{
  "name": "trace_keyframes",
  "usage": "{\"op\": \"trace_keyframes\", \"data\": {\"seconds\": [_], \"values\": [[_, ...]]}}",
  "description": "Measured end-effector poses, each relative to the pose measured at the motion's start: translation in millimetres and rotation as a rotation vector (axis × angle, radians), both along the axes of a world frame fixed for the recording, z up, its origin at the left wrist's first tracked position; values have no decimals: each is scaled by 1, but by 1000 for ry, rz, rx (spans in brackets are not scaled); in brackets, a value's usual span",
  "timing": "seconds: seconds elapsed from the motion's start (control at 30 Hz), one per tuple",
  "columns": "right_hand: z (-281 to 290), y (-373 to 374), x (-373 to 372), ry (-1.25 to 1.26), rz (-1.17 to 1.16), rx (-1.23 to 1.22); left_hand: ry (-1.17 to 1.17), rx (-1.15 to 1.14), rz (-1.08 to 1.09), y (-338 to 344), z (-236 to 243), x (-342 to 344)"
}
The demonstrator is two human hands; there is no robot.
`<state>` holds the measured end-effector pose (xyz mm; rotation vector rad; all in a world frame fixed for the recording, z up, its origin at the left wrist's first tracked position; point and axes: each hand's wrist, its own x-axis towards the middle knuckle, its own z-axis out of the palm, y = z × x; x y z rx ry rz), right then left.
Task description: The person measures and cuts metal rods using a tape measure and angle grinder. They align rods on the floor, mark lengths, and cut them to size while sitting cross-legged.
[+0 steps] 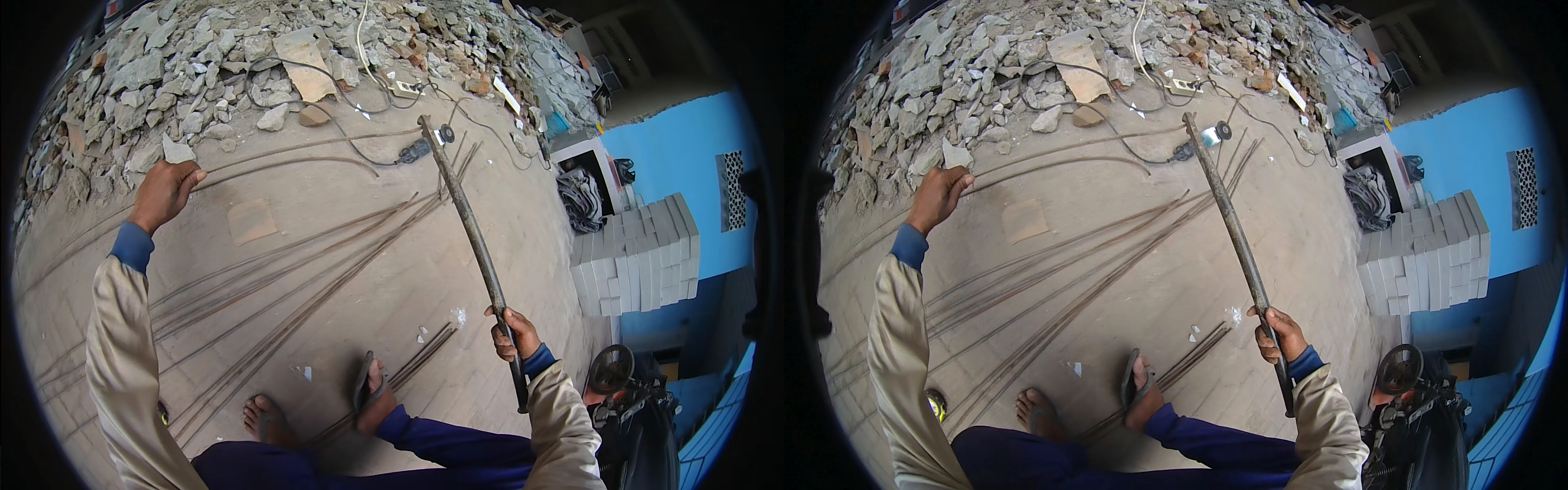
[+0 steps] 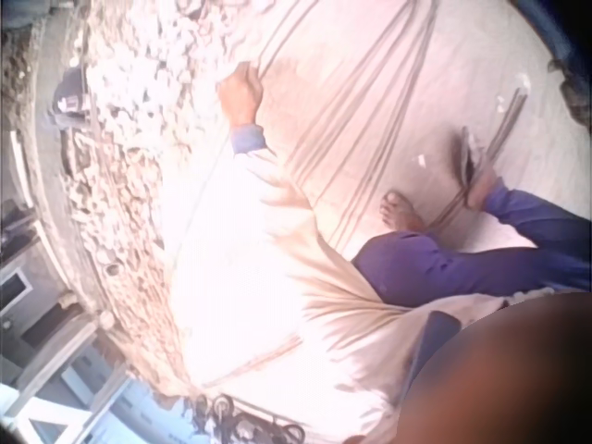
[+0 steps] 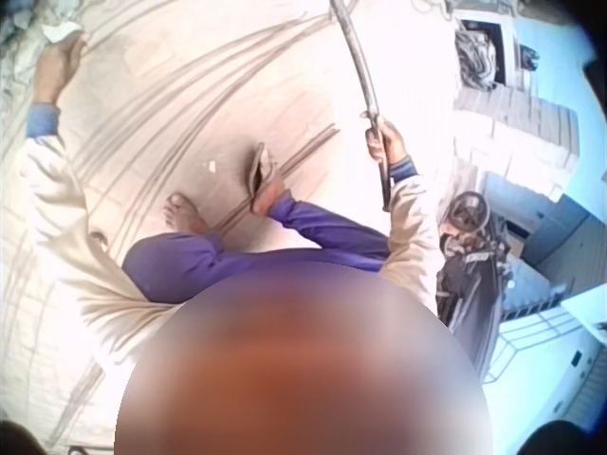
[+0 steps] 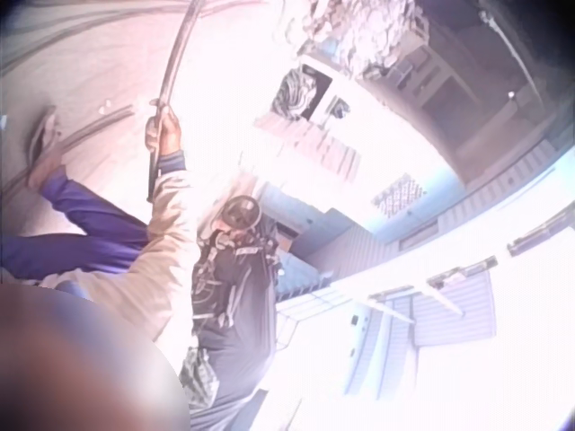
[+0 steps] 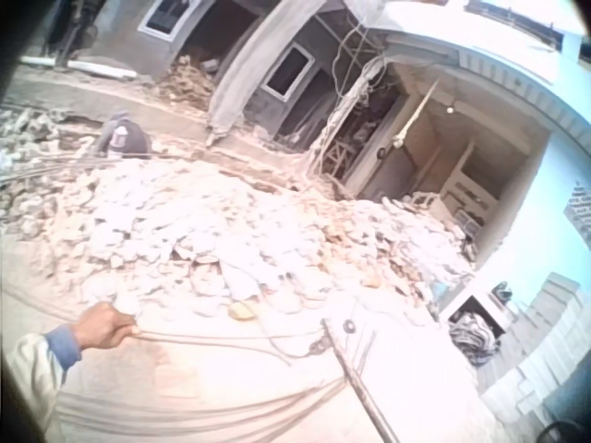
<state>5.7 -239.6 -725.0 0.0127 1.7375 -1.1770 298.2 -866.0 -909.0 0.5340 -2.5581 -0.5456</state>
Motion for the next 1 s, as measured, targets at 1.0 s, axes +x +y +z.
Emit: {"op": "trace_keyframes", "data": {"seconds": [1.0], "values": [[-105, -48, 55, -145, -112, -304, -27, 198, -96, -8, 33, -4]]}}
